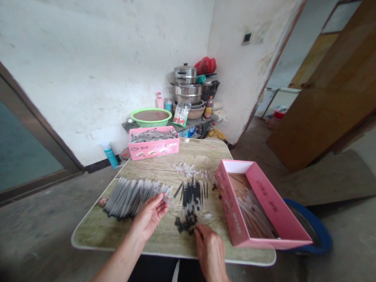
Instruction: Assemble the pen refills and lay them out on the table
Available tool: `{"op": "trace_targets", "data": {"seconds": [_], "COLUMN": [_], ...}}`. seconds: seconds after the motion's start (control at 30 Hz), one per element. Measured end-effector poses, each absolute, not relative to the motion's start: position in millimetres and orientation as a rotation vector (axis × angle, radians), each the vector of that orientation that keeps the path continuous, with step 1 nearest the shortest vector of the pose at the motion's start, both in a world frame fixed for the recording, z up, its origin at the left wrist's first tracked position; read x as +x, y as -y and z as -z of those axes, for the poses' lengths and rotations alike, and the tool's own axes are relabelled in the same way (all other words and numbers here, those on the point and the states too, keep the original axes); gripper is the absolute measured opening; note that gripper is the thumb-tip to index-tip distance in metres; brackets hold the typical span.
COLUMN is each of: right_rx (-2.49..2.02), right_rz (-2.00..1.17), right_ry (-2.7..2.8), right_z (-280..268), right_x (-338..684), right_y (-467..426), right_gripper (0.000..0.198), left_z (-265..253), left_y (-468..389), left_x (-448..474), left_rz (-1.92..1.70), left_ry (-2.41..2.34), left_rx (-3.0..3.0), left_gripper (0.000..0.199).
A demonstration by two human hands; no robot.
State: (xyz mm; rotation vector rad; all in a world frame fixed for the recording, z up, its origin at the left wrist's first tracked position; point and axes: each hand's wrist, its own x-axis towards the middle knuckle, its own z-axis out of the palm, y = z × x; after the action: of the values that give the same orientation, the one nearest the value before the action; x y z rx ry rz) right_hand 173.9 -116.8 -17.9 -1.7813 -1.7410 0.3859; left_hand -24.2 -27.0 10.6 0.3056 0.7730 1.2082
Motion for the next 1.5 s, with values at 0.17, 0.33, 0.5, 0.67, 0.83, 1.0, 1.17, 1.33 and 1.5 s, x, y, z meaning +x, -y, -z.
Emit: {"op": "trace_targets", "data": {"seconds": [0.17, 0.33, 0.5, 0.67, 0.83, 1.0, 1.17, 1.33, 1.5], "right_rx": [-1.877, -1.919, -1.654, -1.159, -1.083, -1.081, -1.105, -1.008, -0.937], "right_rz": [-0.264, -0.277, -0.726, -1.201, -1.214, -1.185, -1.202, -1.303, -1.340], "right_ry": [1.972, 1.978, 1.485, 1.027, 0.939, 0.898, 0.866, 0.788, 0.681], "right_z": [24, 27, 16, -15, -29, -28, -30, -38, -39], "right_x": [165, 164, 170, 168, 164, 162, 158, 151, 145], "right_y": [118, 113, 112, 120, 123, 122, 122, 120, 118], "right_gripper": [0.028, 0.025, 0.012, 0.020, 0.015, 0.017, 0.027, 0.019, 0.020], "left_z": [-7, -7, -12, -21, -35, -41, -40, -36, -35], "left_y": [33, 33, 36, 47, 57, 61, 60, 59, 60], "left_x": [-19, -16, -15, -7, 1, 2, 1, 2, 4], "left_rz": [-1.175, -1.167, -1.169, -1.145, -1.142, -1.166, -1.173, -1.186, -1.213], "left_ry": [-0.771, -0.777, -0.772, -0.749, -0.757, -0.766, -0.768, -0.780, -0.799], "left_rx": [0.337, 0.378, 0.419, 0.497, 0.582, 0.634, 0.633, 0.622, 0.624], "left_gripper": [0.017, 0.018, 0.021, 0.025, 0.029, 0.031, 0.032, 0.033, 0.031]}}
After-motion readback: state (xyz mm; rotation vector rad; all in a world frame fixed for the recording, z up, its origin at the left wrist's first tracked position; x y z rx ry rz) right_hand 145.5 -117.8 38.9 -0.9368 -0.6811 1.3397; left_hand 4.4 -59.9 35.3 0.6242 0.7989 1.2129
